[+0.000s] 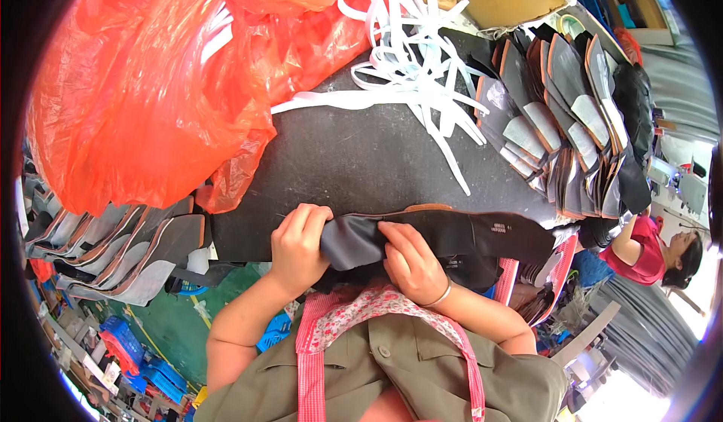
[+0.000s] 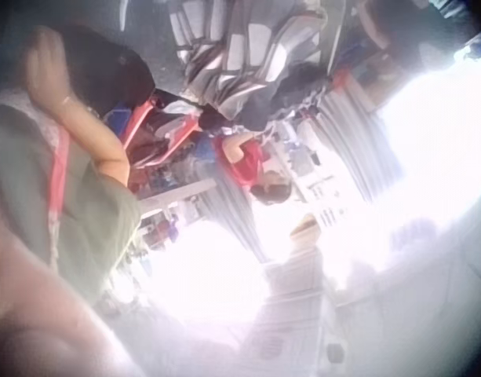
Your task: The person applies adhesive strips and fabric lining to shoe upper components by hand at a manufacturing workstation.
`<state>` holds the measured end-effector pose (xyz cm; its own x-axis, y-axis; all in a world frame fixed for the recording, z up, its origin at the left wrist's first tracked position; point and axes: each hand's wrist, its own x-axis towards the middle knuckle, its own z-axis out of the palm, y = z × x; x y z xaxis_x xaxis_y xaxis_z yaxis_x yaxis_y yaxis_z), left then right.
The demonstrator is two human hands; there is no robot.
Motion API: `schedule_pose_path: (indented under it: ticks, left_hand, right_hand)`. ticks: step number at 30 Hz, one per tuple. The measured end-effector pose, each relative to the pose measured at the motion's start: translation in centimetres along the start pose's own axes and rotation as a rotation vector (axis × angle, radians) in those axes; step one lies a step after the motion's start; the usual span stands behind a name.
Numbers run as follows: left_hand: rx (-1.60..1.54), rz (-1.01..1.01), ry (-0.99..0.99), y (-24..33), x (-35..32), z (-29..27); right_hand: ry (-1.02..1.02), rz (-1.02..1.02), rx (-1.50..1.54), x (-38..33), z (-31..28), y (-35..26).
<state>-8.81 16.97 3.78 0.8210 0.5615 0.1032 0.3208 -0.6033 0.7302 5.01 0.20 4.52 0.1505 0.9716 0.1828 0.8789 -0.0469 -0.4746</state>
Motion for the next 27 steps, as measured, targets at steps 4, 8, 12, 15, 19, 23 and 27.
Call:
schedule_pose_path:
  ticks: [4, 8, 12, 15, 19, 23, 27]
  left_hand:
    - [0.035, 0.003, 0.005, -0.4, 0.1, 0.2]
    - [0.044, 0.065, 0.026, 0.0, 0.4, 0.0]
    - [-0.017, 0.092, -0.096, -0.4, 0.0, -0.4]
    - [-0.007, 0.074, -0.144, -1.0, -0.7, -0.9]
    - [0.135, 0.138, -0.175, -1.3, -1.8, -1.0]
    - [0.273, 0.081, -0.315, 1.0, 0.3, -1.3]
    - [0.312, 0.084, -0.343, 0.9, 1.3, -1.4]
  right_hand:
    - [-0.037, -0.134, 0.028, 0.2, 0.1, 0.8]
    - [-0.172, -0.207, 0.099, 1.4, -0.8, 0.9]
    - [-0.098, -0.261, -0.016, 0.2, 0.1, 1.4]
    - [-0.057, -0.322, -0.157, 0.1, 1.5, 1.7]
    - [0.003, -0.246, 0.019, -1.4, 4.6, 2.0]
    - [-0.114, -0.258, 0.053, -2.0, 5.4, 3.6]
    - [-0.146, 0.48, 1.316, -1.5, 3.0, 1.7]
